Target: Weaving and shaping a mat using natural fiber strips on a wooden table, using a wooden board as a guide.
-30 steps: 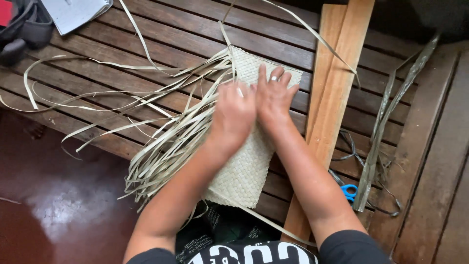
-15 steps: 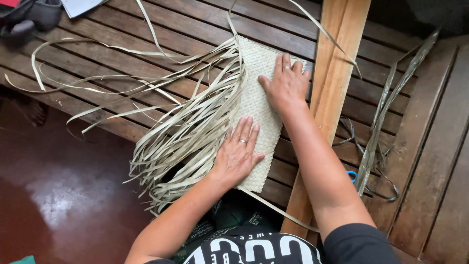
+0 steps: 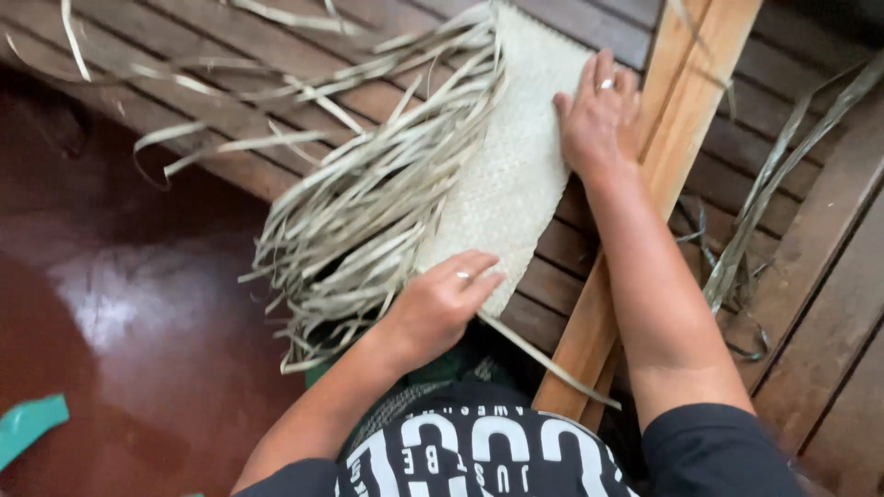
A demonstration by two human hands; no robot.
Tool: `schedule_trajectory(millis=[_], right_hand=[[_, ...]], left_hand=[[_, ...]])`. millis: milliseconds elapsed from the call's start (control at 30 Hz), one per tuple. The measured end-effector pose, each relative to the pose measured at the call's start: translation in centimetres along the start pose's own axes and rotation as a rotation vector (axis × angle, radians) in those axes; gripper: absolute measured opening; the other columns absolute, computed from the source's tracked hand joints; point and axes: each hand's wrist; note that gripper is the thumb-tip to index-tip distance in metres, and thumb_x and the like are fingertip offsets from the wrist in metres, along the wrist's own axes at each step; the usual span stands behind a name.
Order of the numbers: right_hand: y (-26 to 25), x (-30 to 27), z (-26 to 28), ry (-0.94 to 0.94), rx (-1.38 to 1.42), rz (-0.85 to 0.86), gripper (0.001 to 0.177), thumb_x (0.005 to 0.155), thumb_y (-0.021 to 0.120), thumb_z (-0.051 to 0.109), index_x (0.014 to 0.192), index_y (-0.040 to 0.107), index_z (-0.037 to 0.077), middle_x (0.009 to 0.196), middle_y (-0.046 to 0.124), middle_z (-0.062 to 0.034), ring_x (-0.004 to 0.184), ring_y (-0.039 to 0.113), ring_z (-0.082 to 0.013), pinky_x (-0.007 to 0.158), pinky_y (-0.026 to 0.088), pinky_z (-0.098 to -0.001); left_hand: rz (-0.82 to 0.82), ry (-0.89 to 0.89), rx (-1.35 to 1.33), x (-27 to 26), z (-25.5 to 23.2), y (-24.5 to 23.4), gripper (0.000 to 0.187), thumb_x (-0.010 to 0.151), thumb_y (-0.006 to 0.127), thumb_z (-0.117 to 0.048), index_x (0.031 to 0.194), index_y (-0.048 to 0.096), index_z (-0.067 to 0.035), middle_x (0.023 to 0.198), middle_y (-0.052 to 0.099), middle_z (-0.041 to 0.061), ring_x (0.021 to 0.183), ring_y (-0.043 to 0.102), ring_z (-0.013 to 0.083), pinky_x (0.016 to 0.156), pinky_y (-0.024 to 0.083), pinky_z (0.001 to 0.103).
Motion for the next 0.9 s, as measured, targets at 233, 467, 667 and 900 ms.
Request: schedule_trajectory(millis=[233, 467, 667, 900], right_hand=[[-4.0, -3.3, 2.1, 0.008, 0.211, 0.122, 0.063, 0.113, 0.047, 0.032, 0.163, 0.023, 0.002, 0.167, 0.009, -0.0206, 0.150, 0.007, -0.0414, 0.121, 0.013, -0.0609], [-3.7, -12.2, 3.2, -0.237, 0.157, 0.121, 0.068, 0.105, 0.046, 0.042, 0.160, 0.027, 0.006, 0.165, 0.009, -0.0216, 0.149, 0.011, -0.0383, 0.122, 0.009, -0.0565], [2.5, -22.7, 1.9, -0.528, 0.280, 0.033, 0.068, 0.080, 0.076, 0.056, 0.135, 0.055, 0.022, 0.079, 0.071, -0.0055, 0.079, 0.070, -0.0342, 0.073, 0.054, -0.0492], [3.2, -20.6, -2.7, -0.320, 0.134, -0.330, 0.041, 0.091, 0.076, 0.026, 0.128, 0.058, 0.030, 0.086, 0.069, 0.0133, 0.075, 0.069, -0.0185, 0.078, 0.057, -0.0340]], left_hand=[[0.409, -0.767, -0.486, -10.9, -2.1, 2.0, 0.036, 0.077, 0.046, -0.001, 0.092, 0.078, -0.008, 0.093, 0.078, 0.005, 0.088, 0.073, 0.0200, 0.085, 0.055, 0.032], [-0.640, -1.213, -1.376, -9.6, -0.6, 6.4, 0.031, 0.092, 0.070, -0.011, 0.117, 0.055, -0.002, 0.099, 0.067, 0.013, 0.087, 0.070, 0.0244, 0.080, 0.062, 0.039], [-0.899, -1.248, -1.328, -9.0, 0.9, 7.8, 0.019, 0.097, 0.070, -0.009, 0.105, 0.054, -0.003, 0.086, 0.070, 0.015, 0.069, 0.076, 0.0321, 0.062, 0.068, 0.043], [-0.934, -1.229, -1.154, -9.1, 1.2, 8.1, 0.017, 0.093, 0.072, 0.000, 0.083, 0.062, 0.009, 0.072, 0.068, 0.018, 0.061, 0.075, 0.0371, 0.054, 0.067, 0.047]])
Point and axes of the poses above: each hand's wrist, its own x-axis towards the middle knuckle, its own y-axis out of the palm, z = x × y
